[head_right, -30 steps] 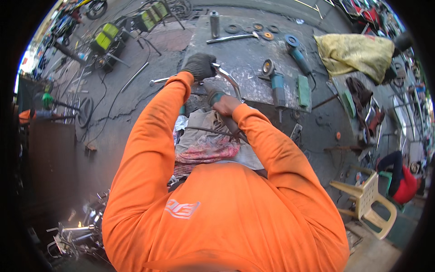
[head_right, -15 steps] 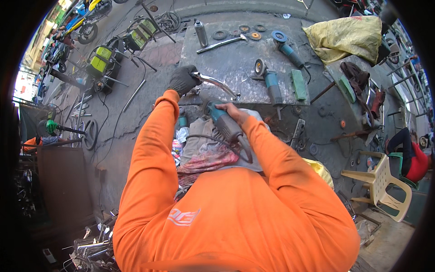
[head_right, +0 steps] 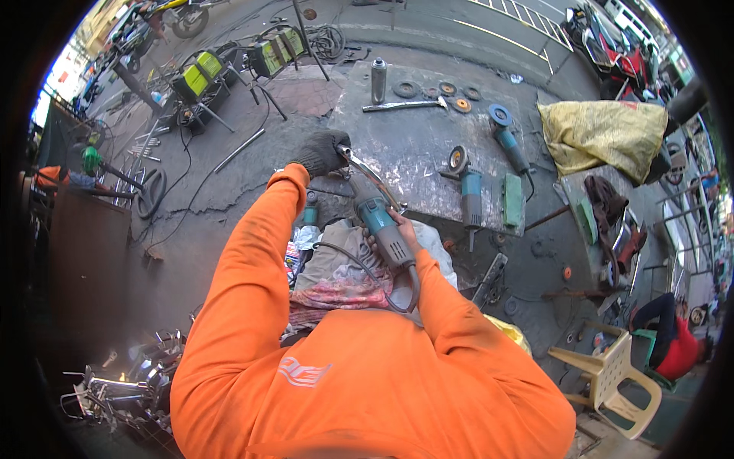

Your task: The person uses an angle grinder with a polishing pad to smooth and polish a curved metal handlebar. They hold the part with one hand and operate the tool with the other, rotating the handlebar to treat different sections.

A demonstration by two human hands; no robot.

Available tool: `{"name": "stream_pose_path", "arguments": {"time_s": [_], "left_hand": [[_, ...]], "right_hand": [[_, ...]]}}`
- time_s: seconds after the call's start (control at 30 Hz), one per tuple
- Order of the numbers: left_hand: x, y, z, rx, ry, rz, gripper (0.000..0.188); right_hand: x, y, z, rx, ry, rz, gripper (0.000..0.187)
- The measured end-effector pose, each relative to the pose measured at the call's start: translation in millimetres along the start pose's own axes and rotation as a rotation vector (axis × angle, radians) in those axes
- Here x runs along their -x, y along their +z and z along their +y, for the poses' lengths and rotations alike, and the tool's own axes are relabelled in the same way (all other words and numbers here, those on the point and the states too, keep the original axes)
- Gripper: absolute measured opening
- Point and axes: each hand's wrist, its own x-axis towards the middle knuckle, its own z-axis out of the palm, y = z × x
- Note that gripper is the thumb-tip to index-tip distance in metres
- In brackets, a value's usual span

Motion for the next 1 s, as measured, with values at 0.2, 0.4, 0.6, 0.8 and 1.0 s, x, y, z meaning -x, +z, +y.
{"name": "stream_pose_path", "arguments": {"time_s": [0.2, 0.4, 0.6, 0.8, 1.0], "left_hand": [[-24.8, -5.6, -4.8, -0.052, 0.190, 0.068, 0.017], [-41.1, -3.4, 4.3, -0.128, 0.211, -0.039, 0.025], [-52.3, 5.0, 12.6, -0.092, 0.251, -0.060, 0.025], [-65.9, 11.5, 16.2, -0.096, 0.260, -0.119, 0.024], [-67.4, 15.0, 26.4, -0.091, 0.248, -0.111, 0.025]], "right_hand": [[2.7, 17.5, 11.9, 0.456, -0.259, 0.434, 0.051], [10.5, 47.4, 30.0, 0.729, -0.280, 0.701, 0.051], [9.6, 52.6, 35.9, 0.873, -0.326, 0.868, 0.051], [3.2, 55.7, 35.1, 1.059, -0.352, 0.837, 0.049], [6.9, 55.4, 32.4, 1.206, -0.347, 0.895, 0.049]]}}
